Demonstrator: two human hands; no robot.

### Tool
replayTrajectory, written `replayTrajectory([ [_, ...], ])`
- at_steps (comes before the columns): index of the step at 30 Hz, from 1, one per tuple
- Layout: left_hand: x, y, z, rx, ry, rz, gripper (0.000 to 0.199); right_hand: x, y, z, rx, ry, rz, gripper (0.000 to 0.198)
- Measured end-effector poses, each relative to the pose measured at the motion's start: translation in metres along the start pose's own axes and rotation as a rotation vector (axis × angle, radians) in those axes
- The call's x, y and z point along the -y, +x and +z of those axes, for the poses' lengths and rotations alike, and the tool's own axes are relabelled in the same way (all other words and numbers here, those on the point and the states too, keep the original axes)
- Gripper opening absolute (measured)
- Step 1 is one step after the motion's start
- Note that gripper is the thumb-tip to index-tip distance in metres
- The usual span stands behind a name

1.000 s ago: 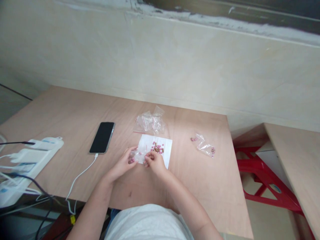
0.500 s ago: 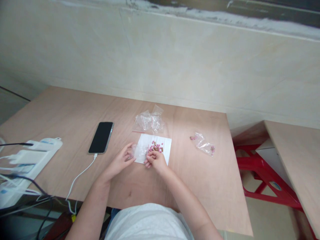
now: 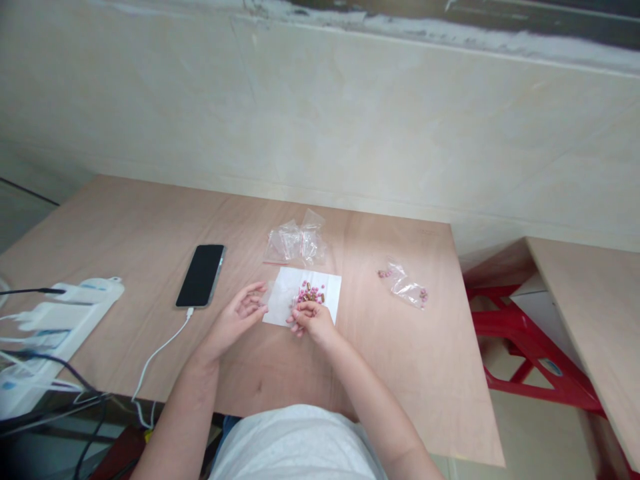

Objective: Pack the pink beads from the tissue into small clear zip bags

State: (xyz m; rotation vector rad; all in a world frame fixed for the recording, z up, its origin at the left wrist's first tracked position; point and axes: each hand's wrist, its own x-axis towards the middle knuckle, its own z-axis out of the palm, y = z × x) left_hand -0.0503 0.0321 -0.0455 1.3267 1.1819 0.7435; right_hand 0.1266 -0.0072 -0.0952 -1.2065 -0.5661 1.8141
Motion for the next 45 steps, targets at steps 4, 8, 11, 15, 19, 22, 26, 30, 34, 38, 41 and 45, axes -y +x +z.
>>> replayTrajectory([
  [4, -0.007, 0.0, 0.001, -0.006, 0.002, 0.058, 0.045, 0.008, -0.008, 0.0, -0.044, -0.022, -0.003, 0.033],
  [8, -0.008, 0.002, 0.005, -0.025, -0.009, 0.049, 0.042, 0.011, -0.009, -0.001, -0.048, 0.003, 0.05, 0.029],
  [11, -0.005, 0.005, 0.009, -0.037, -0.025, 0.048, 0.041, 0.008, -0.007, -0.004, -0.042, 0.047, 0.062, 0.028],
  [15, -0.004, 0.007, 0.015, -0.011, -0.048, 0.058, 0.04, 0.004, -0.007, -0.007, -0.054, 0.098, 0.082, 0.029],
  [19, -0.008, 0.008, 0.018, -0.01, -0.06, 0.067, 0.04, 0.005, -0.009, -0.006, -0.065, 0.119, 0.086, 0.031],
  [22, -0.011, 0.007, 0.019, -0.003, -0.07, 0.07, 0.04, 0.008, -0.011, -0.004, -0.092, 0.13, 0.095, 0.033],
  [26, -0.014, 0.004, 0.019, -0.006, -0.067, 0.08, 0.04, 0.015, -0.015, -0.001, -0.122, 0.14, 0.103, 0.036],
  [30, -0.016, 0.003, 0.018, -0.009, -0.066, 0.074, 0.041, 0.018, -0.018, 0.0, -0.118, 0.138, 0.108, 0.038],
  [34, -0.018, 0.004, 0.018, 0.009, -0.064, 0.075, 0.04, 0.02, -0.021, 0.003, -0.12, 0.128, 0.081, 0.04],
  [38, -0.021, -0.002, 0.016, 0.014, -0.091, 0.076, 0.042, 0.029, -0.027, 0.005, -0.156, 0.109, 0.025, 0.044],
  [41, -0.024, -0.008, 0.01, 0.113, -0.105, 0.026, 0.042, 0.039, -0.033, -0.001, -0.18, 0.027, -0.098, 0.043],
  [45, -0.029, -0.009, 0.007, 0.061, -0.017, -0.018, 0.03, 0.06, -0.049, -0.013, -0.114, -0.206, -0.286, 0.036],
])
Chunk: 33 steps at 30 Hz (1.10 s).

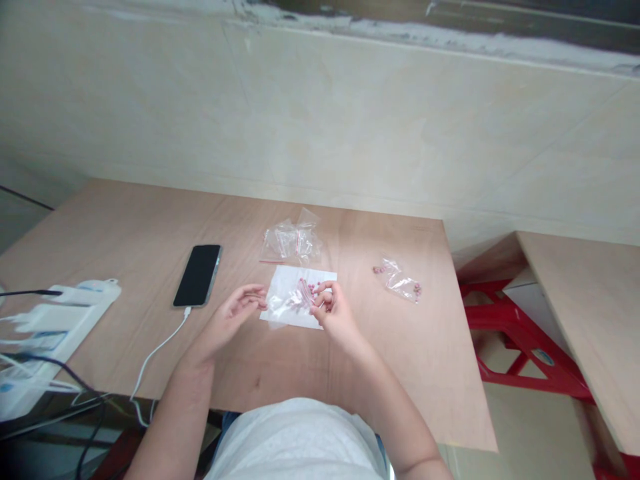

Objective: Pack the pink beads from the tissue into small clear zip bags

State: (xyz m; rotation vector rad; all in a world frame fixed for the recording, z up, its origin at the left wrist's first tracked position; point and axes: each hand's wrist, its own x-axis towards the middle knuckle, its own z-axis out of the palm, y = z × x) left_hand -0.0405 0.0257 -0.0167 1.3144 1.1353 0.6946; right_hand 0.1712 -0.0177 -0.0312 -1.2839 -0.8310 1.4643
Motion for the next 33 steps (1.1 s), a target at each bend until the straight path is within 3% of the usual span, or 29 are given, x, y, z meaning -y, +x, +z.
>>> replayTrajectory([
  [2, -0.005, 0.003, 0.006, -0.043, 0.017, 0.011, 0.029, 0.014, -0.006, -0.008, 0.086, -0.129, -0.079, 0.03],
  [5, -0.016, 0.008, 0.024, 0.133, 0.039, 0.027, 0.029, 0.034, -0.015, -0.014, 0.174, -0.321, -0.146, 0.026],
  [8, -0.025, 0.011, 0.042, 0.234, 0.074, 0.07, 0.021, 0.042, -0.018, -0.016, 0.107, -0.407, -0.157, 0.023],
  [12, -0.029, 0.009, 0.055, 0.217, -0.008, 0.071, 0.017, 0.035, -0.015, -0.015, -0.008, -0.32, -0.093, 0.019],
  [18, -0.03, 0.0, 0.052, 0.324, 0.068, 0.056, 0.015, 0.025, -0.019, -0.008, 0.017, -0.143, -0.003, 0.025],
  [24, -0.035, 0.0, 0.047, 0.433, 0.115, 0.025, 0.019, 0.031, -0.024, 0.002, 0.002, -0.351, -0.115, 0.018],
  [30, -0.036, 0.003, 0.054, 0.333, 0.12, 0.05, 0.025, 0.034, -0.023, 0.002, 0.073, -0.279, -0.078, 0.018],
  [33, -0.036, 0.001, 0.057, 0.346, 0.104, 0.05, 0.024, 0.032, -0.022, 0.0, 0.087, -0.197, -0.036, 0.02],
])
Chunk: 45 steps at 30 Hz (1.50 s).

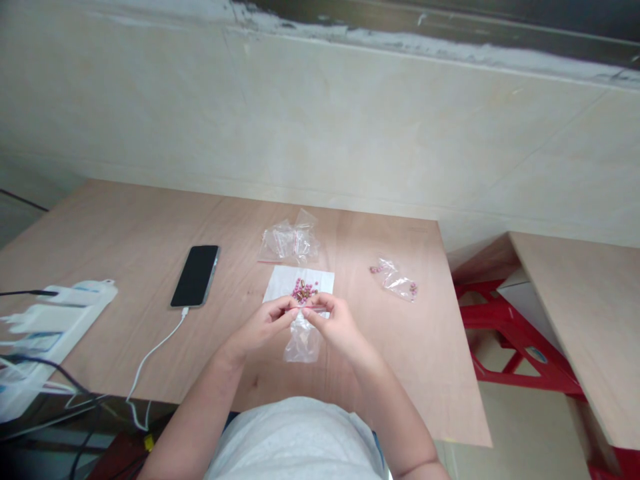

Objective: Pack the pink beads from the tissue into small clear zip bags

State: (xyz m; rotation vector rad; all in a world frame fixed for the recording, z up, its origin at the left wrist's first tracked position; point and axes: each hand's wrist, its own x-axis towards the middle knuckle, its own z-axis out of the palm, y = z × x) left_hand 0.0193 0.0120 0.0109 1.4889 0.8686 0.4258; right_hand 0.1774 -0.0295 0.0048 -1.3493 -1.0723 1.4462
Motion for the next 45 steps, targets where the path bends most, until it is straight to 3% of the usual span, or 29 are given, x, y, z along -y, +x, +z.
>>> replayTrajectory([
  [5, -0.004, -0.003, -0.002, 0.038, -0.06, -0.009, 0.022, -0.003, 0.001, -0.001, -0.088, -0.003, -0.029, 0.019],
  [14, 0.001, -0.002, -0.005, -0.092, -0.056, 0.001, 0.022, -0.002, -0.002, -0.005, -0.086, 0.212, 0.111, 0.028],
  [20, -0.002, -0.003, -0.004, 0.093, -0.143, -0.05, 0.023, -0.004, -0.005, -0.008, -0.134, 0.22, 0.092, 0.027],
  [23, -0.003, -0.001, 0.0, 0.127, -0.091, -0.052, 0.026, -0.01, -0.003, -0.001, -0.135, 0.188, 0.064, 0.027],
  [32, 0.002, 0.001, 0.001, 0.034, -0.003, -0.074, 0.027, -0.012, 0.0, 0.002, -0.074, 0.265, 0.127, 0.028],
  [38, 0.003, -0.005, -0.007, 0.061, -0.046, -0.087, 0.024, -0.01, 0.0, -0.004, -0.105, 0.298, 0.061, 0.029],
  [45, 0.015, -0.003, -0.01, -0.014, -0.059, -0.079, 0.025, -0.016, 0.006, -0.004, -0.069, 0.228, 0.031, 0.027],
])
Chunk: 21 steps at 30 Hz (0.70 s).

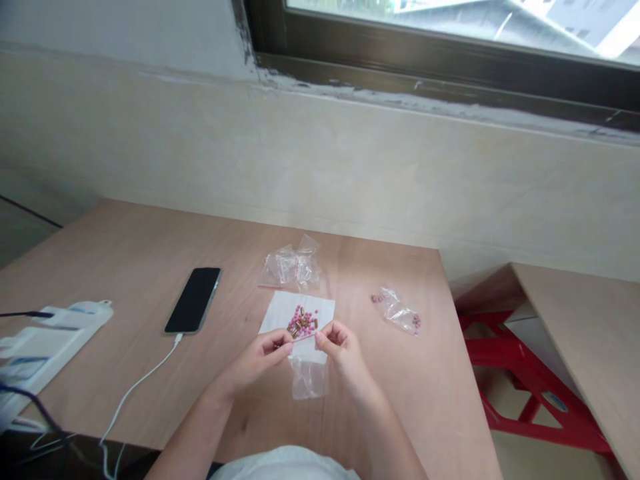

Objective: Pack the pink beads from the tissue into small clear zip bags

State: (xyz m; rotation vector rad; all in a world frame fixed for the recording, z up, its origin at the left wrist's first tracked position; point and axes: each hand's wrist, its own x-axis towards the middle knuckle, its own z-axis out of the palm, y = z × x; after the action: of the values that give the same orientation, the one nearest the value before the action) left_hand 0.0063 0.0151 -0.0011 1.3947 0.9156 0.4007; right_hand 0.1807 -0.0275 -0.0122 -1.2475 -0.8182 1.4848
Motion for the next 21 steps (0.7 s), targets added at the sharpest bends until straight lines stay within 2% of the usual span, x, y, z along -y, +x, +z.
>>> replayTrajectory([
  [2, 0.003, 0.008, -0.002, -0.04, -0.019, -0.018, 0.027, -0.004, 0.007, -0.011, -0.048, -0.072, -0.014, 0.027],
  [3, 0.005, 0.014, -0.003, -0.07, -0.03, -0.024, 0.028, -0.007, 0.012, -0.02, -0.117, -0.125, -0.038, 0.028],
  [5, 0.009, 0.031, -0.007, -0.14, -0.056, -0.024, 0.029, -0.013, 0.024, -0.045, -0.36, -0.294, -0.101, 0.032],
  [7, 0.013, 0.053, -0.01, -0.212, -0.089, -0.008, 0.029, -0.02, 0.036, -0.074, -0.641, -0.621, -0.189, 0.039],
  [9, 0.019, 0.076, -0.012, -0.246, -0.1, -0.043, 0.03, -0.027, 0.045, -0.098, -0.864, -0.949, -0.194, 0.05],
  [11, 0.025, 0.092, -0.013, -0.232, -0.087, -0.069, 0.03, -0.035, 0.049, -0.114, -0.925, -1.134, -0.135, 0.055],
  [14, 0.034, 0.101, -0.011, -0.21, -0.056, -0.101, 0.033, -0.048, 0.049, -0.123, -0.926, -1.219, -0.066, 0.054],
  [18, 0.038, 0.085, -0.012, -0.233, 0.023, -0.098, 0.041, -0.055, 0.041, -0.127, -0.944, -1.143, -0.098, 0.043],
  [21, 0.033, 0.066, -0.013, -0.205, 0.048, -0.084, 0.035, -0.048, 0.029, -0.13, -1.018, -0.995, -0.1, 0.041],
])
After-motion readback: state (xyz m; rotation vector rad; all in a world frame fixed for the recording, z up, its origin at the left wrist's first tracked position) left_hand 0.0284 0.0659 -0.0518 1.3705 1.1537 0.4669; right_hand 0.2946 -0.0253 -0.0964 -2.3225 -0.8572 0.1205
